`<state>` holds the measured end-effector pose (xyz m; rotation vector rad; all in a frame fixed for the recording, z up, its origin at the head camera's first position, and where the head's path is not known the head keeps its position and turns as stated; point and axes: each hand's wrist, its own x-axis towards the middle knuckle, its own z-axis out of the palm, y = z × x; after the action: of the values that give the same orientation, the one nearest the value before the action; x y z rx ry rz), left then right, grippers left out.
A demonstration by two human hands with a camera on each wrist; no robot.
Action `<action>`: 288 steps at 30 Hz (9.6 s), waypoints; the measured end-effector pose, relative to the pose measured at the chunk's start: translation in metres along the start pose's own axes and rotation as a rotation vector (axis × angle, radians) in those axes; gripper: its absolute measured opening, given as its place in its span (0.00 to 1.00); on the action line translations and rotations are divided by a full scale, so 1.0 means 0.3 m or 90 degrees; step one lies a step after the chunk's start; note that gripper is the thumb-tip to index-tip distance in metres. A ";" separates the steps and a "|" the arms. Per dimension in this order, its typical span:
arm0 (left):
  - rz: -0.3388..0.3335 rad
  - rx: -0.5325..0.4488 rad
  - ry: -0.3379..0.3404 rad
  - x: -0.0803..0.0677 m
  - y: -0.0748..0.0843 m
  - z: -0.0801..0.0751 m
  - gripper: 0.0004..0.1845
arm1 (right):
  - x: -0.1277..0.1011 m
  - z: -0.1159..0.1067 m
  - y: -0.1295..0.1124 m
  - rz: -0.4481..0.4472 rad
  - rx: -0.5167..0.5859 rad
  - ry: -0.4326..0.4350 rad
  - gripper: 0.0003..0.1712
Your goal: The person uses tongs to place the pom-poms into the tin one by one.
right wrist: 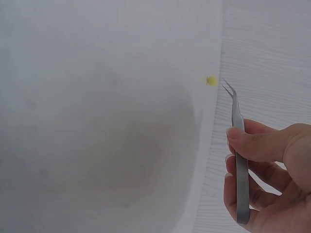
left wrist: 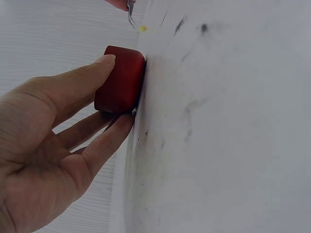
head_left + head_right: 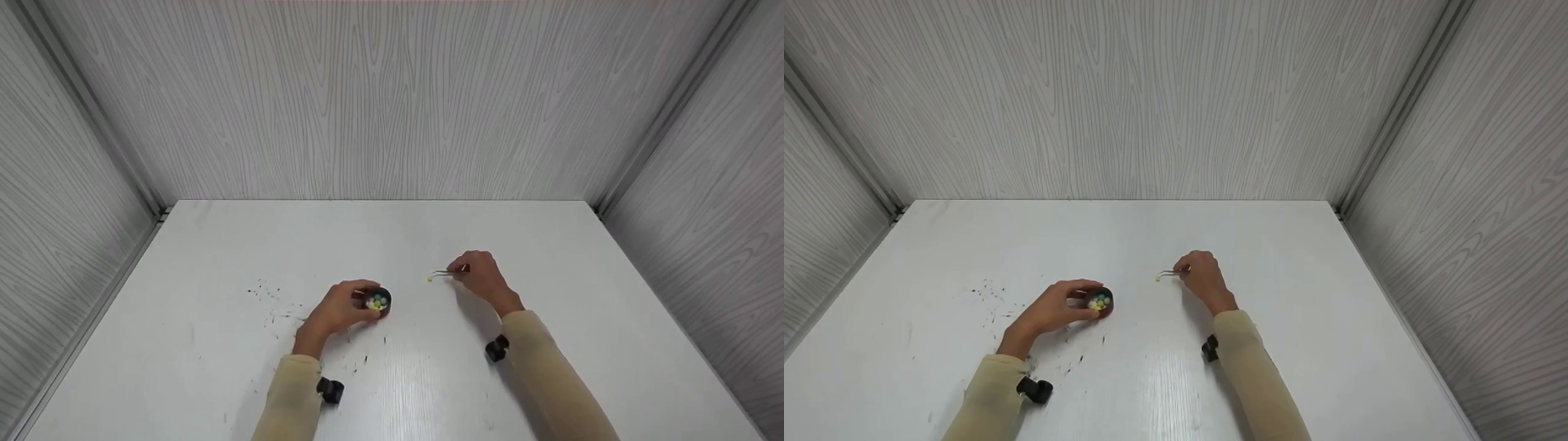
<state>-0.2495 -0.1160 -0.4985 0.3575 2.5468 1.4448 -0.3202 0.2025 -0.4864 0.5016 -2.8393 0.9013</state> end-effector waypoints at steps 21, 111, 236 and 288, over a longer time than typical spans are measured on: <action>0.010 -0.006 -0.008 0.001 -0.003 -0.003 0.28 | -0.001 0.014 -0.014 -0.007 0.002 -0.002 0.10; 0.006 0.015 0.003 0.000 0.002 -0.001 0.28 | -0.025 0.020 -0.282 -0.122 0.005 -0.087 0.12; 0.016 0.009 -0.005 -0.002 0.001 0.000 0.29 | -0.040 -0.180 0.125 0.089 -0.156 0.016 0.07; 0.016 -0.004 -0.008 -0.001 -0.007 0.002 0.28 | -0.119 -0.255 0.292 0.201 -0.210 0.013 0.14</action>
<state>-0.2491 -0.1166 -0.5007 0.3971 2.5366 1.4537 -0.3160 0.3238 -0.4788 0.0065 -3.0108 0.4496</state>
